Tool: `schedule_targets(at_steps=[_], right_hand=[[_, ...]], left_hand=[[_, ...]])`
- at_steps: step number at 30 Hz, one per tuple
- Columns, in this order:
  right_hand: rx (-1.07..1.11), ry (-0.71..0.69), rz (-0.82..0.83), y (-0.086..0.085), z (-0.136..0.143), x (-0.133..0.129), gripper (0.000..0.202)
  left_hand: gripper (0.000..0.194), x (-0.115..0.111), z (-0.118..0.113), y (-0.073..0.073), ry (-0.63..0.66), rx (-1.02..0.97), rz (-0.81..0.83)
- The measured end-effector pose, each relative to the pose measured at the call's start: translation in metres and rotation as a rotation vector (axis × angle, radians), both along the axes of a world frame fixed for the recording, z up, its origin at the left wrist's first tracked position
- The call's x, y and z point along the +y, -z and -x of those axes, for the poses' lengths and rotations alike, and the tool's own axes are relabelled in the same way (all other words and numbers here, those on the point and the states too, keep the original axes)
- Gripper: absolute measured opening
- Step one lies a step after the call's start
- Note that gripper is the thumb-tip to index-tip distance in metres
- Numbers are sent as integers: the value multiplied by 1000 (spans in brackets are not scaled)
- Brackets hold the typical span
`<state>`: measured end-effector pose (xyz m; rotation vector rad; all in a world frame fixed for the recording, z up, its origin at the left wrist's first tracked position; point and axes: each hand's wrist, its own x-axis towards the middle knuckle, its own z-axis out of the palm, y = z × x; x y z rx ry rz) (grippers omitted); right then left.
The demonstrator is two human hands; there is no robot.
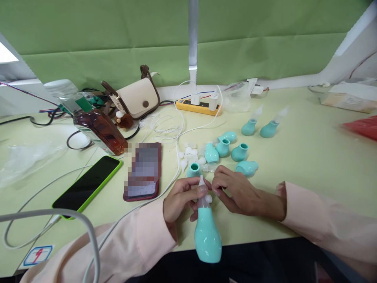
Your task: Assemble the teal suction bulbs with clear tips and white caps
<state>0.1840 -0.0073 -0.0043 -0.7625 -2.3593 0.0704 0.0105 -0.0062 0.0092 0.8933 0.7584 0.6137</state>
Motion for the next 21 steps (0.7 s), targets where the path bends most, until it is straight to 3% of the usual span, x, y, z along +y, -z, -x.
schedule_targets(at_steps=[4,7,12,21], right_hand=[[91,-138,127,-7,-1,1,5],[202,-240,70,-10,0,3,11],[279,-239,-44,-5,1,6,10],[70,-296,-82,-11,-5,6,13]], left_hand=[[14,0,0,1,-12,-27,-33],[14,0,0,2,-33,-45,-38],[19,1,0,2,-13,-35,-18],[18,5,1,6,23,27,7]])
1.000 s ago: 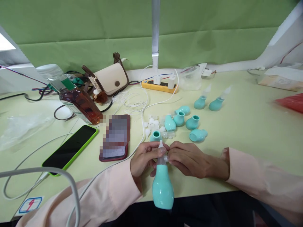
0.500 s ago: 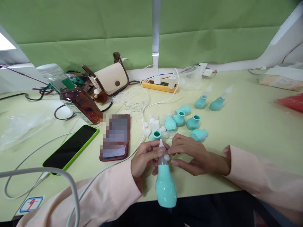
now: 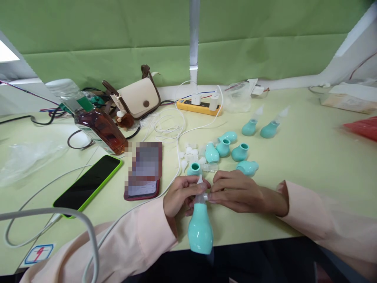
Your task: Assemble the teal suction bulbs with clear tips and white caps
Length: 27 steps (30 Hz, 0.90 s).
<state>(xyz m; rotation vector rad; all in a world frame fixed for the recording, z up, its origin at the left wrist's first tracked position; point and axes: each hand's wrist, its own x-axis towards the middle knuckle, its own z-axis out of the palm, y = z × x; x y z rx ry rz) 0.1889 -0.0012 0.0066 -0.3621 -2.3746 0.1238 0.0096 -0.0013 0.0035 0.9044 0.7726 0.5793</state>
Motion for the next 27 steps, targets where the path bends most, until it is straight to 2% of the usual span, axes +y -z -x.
schedule_targets(at_steps=[3,8,16,22,27], right_hand=[[-21,21,-28,3,0,0,11],[-84,74,-72,9,0,-2,7],[-169,168,-156,3,5,-6,16],[-174,221,-97,6,5,-7,15],[-153,258,41,9,5,-5,13]], left_hand=[[16,1,0,2,31,-26,-21],[13,0,0,4,-9,-71,-60],[12,1,-1,2,10,-88,-61],[16,0,0,-2,32,-60,-53],[14,2,0,-2,39,-51,-56]])
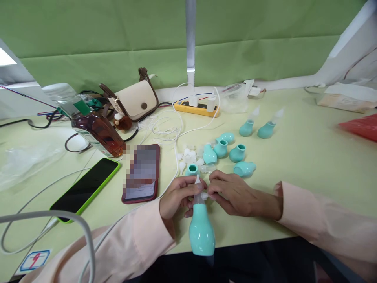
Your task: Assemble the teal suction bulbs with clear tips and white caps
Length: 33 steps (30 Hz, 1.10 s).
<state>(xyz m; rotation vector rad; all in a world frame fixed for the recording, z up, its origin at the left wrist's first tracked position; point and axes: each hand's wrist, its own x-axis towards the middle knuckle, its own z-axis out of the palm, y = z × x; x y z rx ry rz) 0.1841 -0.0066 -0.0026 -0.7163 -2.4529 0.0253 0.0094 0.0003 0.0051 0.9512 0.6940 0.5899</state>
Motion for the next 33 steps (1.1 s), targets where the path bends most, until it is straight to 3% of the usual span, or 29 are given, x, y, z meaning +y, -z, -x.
schedule_targets(at_steps=[8,12,15,19,33], right_hand=[[101,-93,214,-3,-2,-1,3],[306,-153,172,-6,1,2,12],[394,-208,92,-10,4,5,6],[461,-247,177,-10,6,6,5],[270,-147,290,-8,2,-1,5]], left_hand=[[14,-2,-1,0,-35,-6,-4],[15,-5,-2,-1,-60,9,3],[15,-5,-2,-1,-67,10,-4],[14,-4,-1,0,-46,22,-5],[14,-6,-2,-1,-50,-30,-15]])
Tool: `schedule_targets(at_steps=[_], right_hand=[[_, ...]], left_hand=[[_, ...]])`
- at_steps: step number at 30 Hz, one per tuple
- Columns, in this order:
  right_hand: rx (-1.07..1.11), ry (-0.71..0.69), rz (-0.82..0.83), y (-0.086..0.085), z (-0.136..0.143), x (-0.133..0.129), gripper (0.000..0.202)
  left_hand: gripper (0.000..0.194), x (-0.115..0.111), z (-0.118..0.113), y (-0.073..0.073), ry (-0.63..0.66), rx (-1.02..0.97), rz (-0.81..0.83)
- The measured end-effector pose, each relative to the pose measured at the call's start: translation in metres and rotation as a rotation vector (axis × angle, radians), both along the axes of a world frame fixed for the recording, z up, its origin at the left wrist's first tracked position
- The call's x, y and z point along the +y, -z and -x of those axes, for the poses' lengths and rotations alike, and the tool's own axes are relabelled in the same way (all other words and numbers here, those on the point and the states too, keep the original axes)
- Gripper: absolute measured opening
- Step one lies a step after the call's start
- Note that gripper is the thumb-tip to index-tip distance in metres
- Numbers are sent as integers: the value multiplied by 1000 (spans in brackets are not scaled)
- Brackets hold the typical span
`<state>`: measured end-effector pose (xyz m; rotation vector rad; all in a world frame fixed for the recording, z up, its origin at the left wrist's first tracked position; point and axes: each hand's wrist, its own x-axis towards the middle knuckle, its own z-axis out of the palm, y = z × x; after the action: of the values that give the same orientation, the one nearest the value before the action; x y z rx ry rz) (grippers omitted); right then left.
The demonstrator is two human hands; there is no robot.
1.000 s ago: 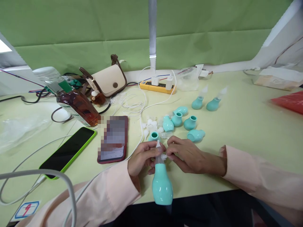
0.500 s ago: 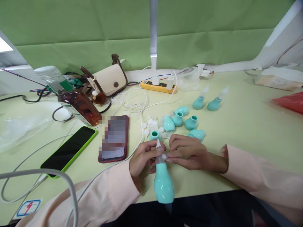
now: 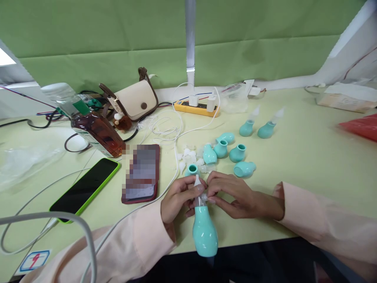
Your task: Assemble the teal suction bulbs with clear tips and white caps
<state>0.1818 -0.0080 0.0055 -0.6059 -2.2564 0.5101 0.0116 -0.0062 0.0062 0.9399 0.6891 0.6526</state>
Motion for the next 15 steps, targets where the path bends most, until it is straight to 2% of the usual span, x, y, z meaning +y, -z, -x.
schedule_targets(at_steps=[4,13,15], right_hand=[[-1,6,105,-4,1,-1,6],[138,-107,549,-11,-2,4,13],[137,-92,584,-13,-5,8,13]], left_hand=[[13,-1,-1,-4,-26,5,-37],[10,-4,-1,-7,-49,-23,-59],[9,-5,0,-7,-67,1,-49]])
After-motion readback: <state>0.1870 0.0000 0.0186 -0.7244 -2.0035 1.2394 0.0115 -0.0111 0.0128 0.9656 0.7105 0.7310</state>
